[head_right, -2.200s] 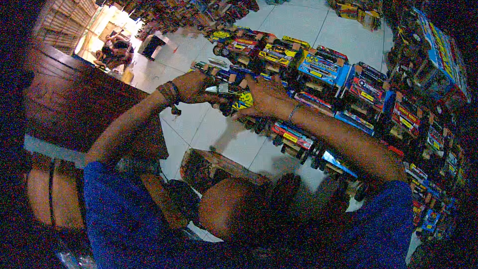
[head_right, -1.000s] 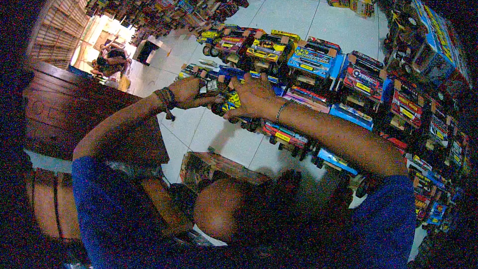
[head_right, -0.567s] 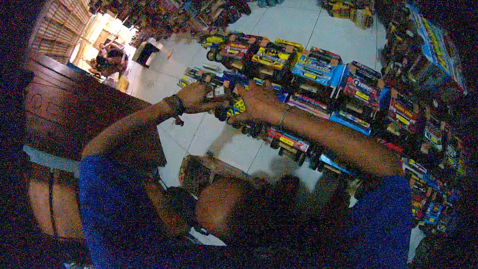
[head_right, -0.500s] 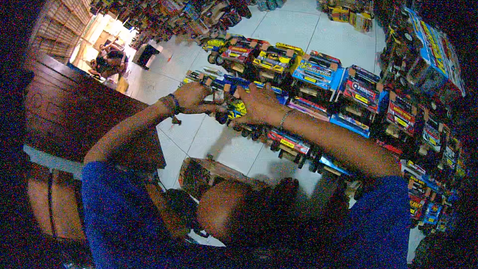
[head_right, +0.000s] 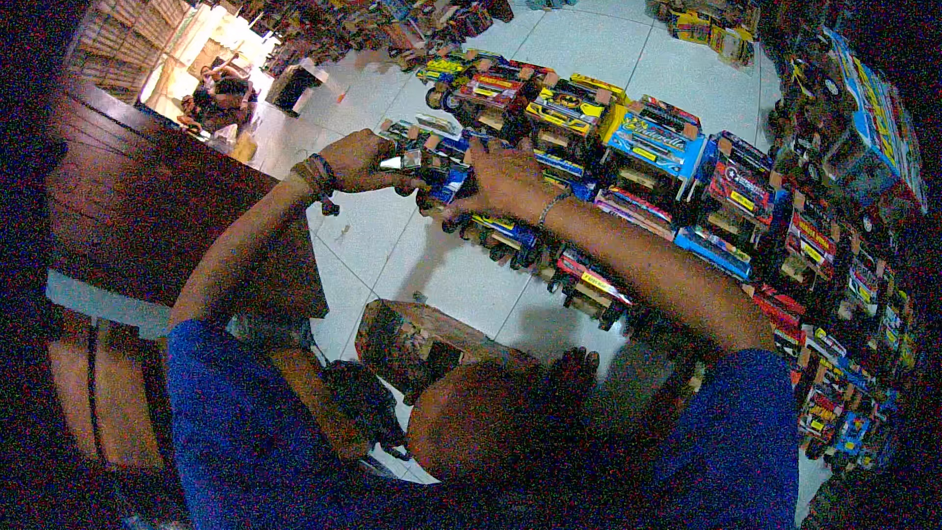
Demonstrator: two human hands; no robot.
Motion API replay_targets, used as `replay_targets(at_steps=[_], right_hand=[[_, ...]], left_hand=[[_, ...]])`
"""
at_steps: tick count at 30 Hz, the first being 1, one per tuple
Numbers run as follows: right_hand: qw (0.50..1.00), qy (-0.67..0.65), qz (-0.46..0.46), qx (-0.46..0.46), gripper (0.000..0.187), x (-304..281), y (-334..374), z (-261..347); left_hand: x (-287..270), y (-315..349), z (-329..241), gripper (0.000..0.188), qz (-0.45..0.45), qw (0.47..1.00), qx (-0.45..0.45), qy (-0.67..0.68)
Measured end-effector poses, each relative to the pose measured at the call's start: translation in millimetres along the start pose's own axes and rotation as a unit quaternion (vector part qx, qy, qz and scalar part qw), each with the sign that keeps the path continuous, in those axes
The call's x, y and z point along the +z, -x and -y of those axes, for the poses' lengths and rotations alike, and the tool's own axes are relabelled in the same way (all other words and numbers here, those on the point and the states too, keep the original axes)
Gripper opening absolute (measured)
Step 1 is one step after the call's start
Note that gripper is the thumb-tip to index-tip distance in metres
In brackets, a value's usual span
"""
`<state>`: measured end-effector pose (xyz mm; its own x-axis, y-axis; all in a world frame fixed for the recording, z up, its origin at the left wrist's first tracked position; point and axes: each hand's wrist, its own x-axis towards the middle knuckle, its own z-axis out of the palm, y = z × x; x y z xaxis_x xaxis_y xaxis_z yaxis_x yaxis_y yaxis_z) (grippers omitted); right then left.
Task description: The person sits on the floor and uses a handheld scanner to scan barcodes on various toy vehicles. They pick up each toy, scan it, and place it back in a row on the floor.
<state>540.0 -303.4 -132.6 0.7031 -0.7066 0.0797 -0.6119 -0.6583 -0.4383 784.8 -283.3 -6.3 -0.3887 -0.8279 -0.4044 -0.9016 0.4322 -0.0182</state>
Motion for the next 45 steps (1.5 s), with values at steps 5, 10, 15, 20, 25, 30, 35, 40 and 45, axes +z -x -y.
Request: replay_targets(at_steps=[5,10,15,20,25,30,35,40,45], right_hand=[[0.999,-0.007,-0.037,0.002,0.119,10,-3,1],[0.998,-0.016,-0.059,-0.003,0.093,11,-2,4],[0.998,-0.023,-0.057,-0.006,0.082,9,0,6],[0.995,-0.006,-0.097,-0.018,0.077,14,1,4],[0.996,-0.021,-0.080,-0.022,0.076,17,-1,2],[0.995,-0.031,-0.089,-0.019,0.073,16,0,2],[0.995,-0.049,-0.086,-0.023,0.072,16,0,2],[0.994,-0.044,-0.095,-0.028,0.070,19,0,2],[0.992,-0.071,-0.106,-0.021,0.069,17,1,2]], left_hand=[[2,-12,1,0.067,0.012,0.999,0.032,0.026],[7,-19,6,0.067,-0.019,0.999,0.037,0.031],[8,-25,7,0.064,-0.010,0.997,0.056,0.060],[-1,-27,-1,0.062,0.061,0.991,-0.007,0.119],[-9,-31,-5,0.065,0.116,0.981,-0.050,0.148],[0,-43,6,0.078,0.148,0.982,-0.068,0.093],[16,-47,20,0.084,0.098,0.992,-0.016,0.075],[13,-46,12,0.083,0.109,0.991,-0.007,0.075],[8,-44,2,0.079,0.137,0.987,-0.037,0.074]])
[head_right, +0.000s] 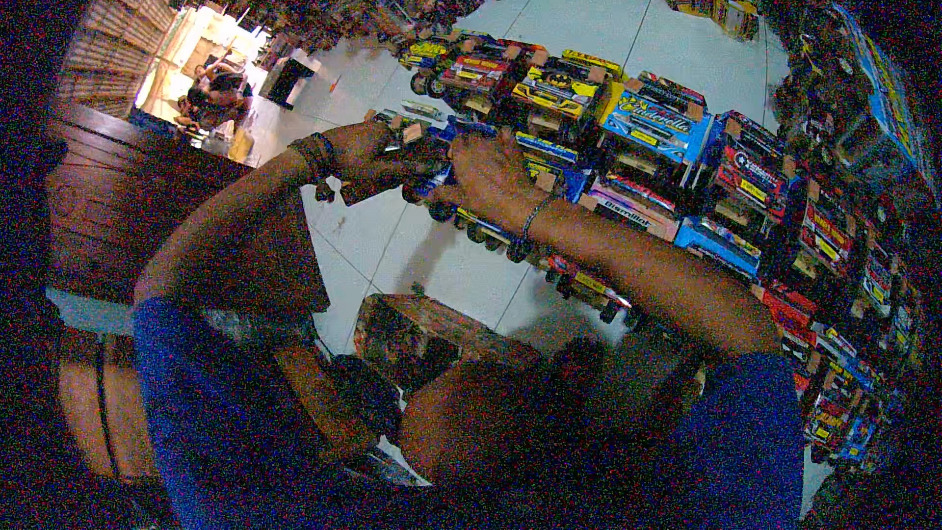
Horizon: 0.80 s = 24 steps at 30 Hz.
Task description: The person sits on the floor and uses a handheld scanner to scan barcodes on various toy vehicles. They pick up each toy, scan it, and place it back in a row on the floor.
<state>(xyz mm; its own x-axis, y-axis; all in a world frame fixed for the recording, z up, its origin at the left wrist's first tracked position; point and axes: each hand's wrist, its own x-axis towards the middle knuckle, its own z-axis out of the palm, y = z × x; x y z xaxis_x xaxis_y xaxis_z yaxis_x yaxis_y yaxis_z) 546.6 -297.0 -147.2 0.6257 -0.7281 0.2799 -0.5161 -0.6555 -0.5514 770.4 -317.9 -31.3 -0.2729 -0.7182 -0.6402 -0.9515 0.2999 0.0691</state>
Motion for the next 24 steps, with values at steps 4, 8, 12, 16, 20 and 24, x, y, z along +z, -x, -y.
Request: replay_targets(at_steps=[4,8,12,16,20,24], right_hand=[[1.000,-0.010,-0.008,0.000,0.069,-2,1,0],[0.999,0.011,-0.030,-0.005,0.070,0,1,4],[1.000,0.012,0.021,0.009,0.072,-3,-2,4],[1.000,0.022,0.009,-0.007,0.075,-5,-4,1],[0.999,0.035,0.020,0.008,0.103,-3,-6,0],[0.998,0.037,0.056,0.019,0.124,-1,-19,1]], left_hand=[[14,-4,3,0.079,-0.066,0.998,0.021,-0.004],[32,-6,12,0.080,-0.123,0.991,0.033,0.038],[37,1,13,0.075,-0.141,0.989,0.018,0.032],[18,10,4,0.051,-0.120,0.990,0.066,-0.039],[-3,34,4,0.064,-0.053,0.998,-0.014,-0.007],[-7,55,21,0.073,-0.083,0.993,-0.078,-0.022]])
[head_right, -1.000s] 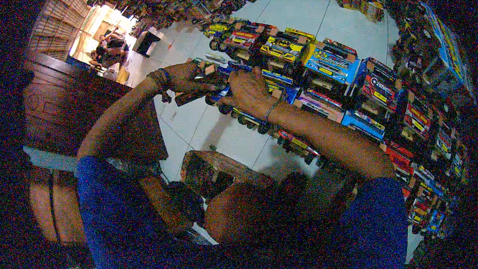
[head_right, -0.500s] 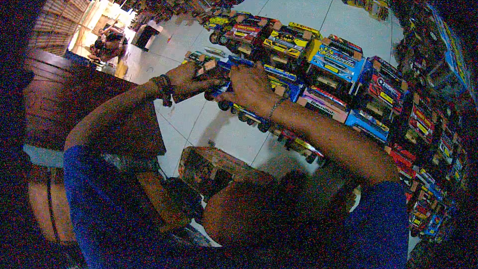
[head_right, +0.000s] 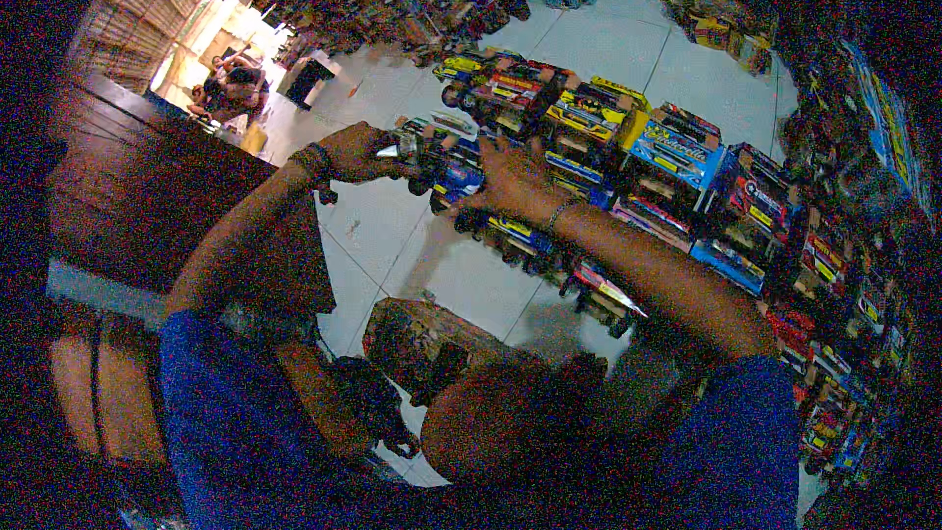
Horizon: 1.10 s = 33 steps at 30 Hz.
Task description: The person sits on the floor and uses a handheld scanner to scan barcodes on various toy vehicles. They pick up each toy, scan it, and place it back in a row on the floor.
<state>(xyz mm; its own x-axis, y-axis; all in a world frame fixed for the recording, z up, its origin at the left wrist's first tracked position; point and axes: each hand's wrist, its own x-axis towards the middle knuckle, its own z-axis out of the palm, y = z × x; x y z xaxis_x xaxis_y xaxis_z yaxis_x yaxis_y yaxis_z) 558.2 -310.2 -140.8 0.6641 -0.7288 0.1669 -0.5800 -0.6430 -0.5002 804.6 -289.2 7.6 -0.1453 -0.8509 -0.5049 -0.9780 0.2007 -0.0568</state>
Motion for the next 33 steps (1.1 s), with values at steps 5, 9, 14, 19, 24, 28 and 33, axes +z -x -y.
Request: replay_targets(at_steps=[5,9,14,19,24,28,33], right_hand=[[0.999,-0.037,0.030,-0.016,0.121,4,-32,10],[0.999,-0.034,-0.010,-0.037,0.124,19,-43,19],[0.999,-0.029,0.005,-0.016,0.128,28,-45,18],[0.999,-0.029,-0.003,-0.017,0.123,29,-46,18],[0.999,-0.050,-0.008,-0.017,0.117,29,-44,18],[0.999,-0.041,-0.005,-0.017,0.113,26,-43,19],[0.998,-0.063,0.013,-0.023,0.112,21,-42,20]], left_hand=[[14,-4,32,0.062,-0.038,0.998,0.051,-0.024],[22,-16,42,0.063,-0.035,0.997,0.042,-0.048],[18,-19,42,0.068,-0.030,0.999,0.042,0.015],[13,-25,41,0.068,-0.007,0.997,0.067,0.042],[10,-34,42,0.072,0.015,0.998,0.061,-0.009],[7,-33,35,0.052,-0.009,0.996,0.084,-0.032],[-1,-26,19,0.063,0.024,0.999,0.030,0.011]])
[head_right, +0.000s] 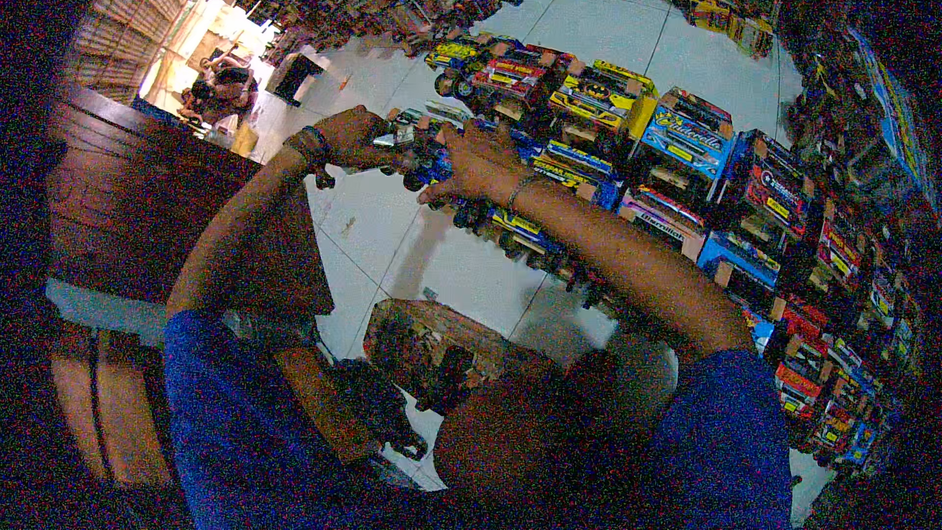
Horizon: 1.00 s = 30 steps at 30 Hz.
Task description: The person sits on the floor and uses a handheld scanner to scan barcodes on various toy vehicles. They pick up each toy, scan it, and place it back in a row on the floor.
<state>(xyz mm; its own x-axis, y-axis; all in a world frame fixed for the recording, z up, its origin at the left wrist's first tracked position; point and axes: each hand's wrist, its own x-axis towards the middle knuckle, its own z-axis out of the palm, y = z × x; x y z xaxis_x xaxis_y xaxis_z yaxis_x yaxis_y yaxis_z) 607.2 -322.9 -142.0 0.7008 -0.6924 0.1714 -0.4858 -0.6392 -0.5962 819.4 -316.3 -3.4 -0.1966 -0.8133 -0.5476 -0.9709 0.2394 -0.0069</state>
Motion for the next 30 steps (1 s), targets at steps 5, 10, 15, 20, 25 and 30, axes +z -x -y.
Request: replay_targets(at_steps=[5,10,15,20,25,30], right_hand=[[1.000,0.000,-0.006,-0.008,0.112,-2,2,2],[1.000,0.013,-0.005,-0.014,0.116,0,1,-1],[0.999,0.012,-0.032,-0.016,0.117,8,1,-3],[0.999,0.013,-0.026,-0.014,0.116,7,1,-3],[0.999,0.030,-0.016,-0.004,0.114,3,0,-1],[1.000,0.023,-0.012,-0.002,0.113,4,0,-3]], left_hand=[[-3,2,-3,0.075,0.022,0.999,0.003,0.035],[4,-5,6,0.062,-0.026,0.999,0.032,-0.028],[10,-8,10,0.061,-0.040,0.996,0.053,-0.056],[16,-9,4,0.058,-0.053,0.998,0.016,-0.040],[20,-13,7,0.073,-0.055,0.993,0.024,-0.105],[39,-21,26,0.075,-0.099,0.992,0.043,-0.073]])
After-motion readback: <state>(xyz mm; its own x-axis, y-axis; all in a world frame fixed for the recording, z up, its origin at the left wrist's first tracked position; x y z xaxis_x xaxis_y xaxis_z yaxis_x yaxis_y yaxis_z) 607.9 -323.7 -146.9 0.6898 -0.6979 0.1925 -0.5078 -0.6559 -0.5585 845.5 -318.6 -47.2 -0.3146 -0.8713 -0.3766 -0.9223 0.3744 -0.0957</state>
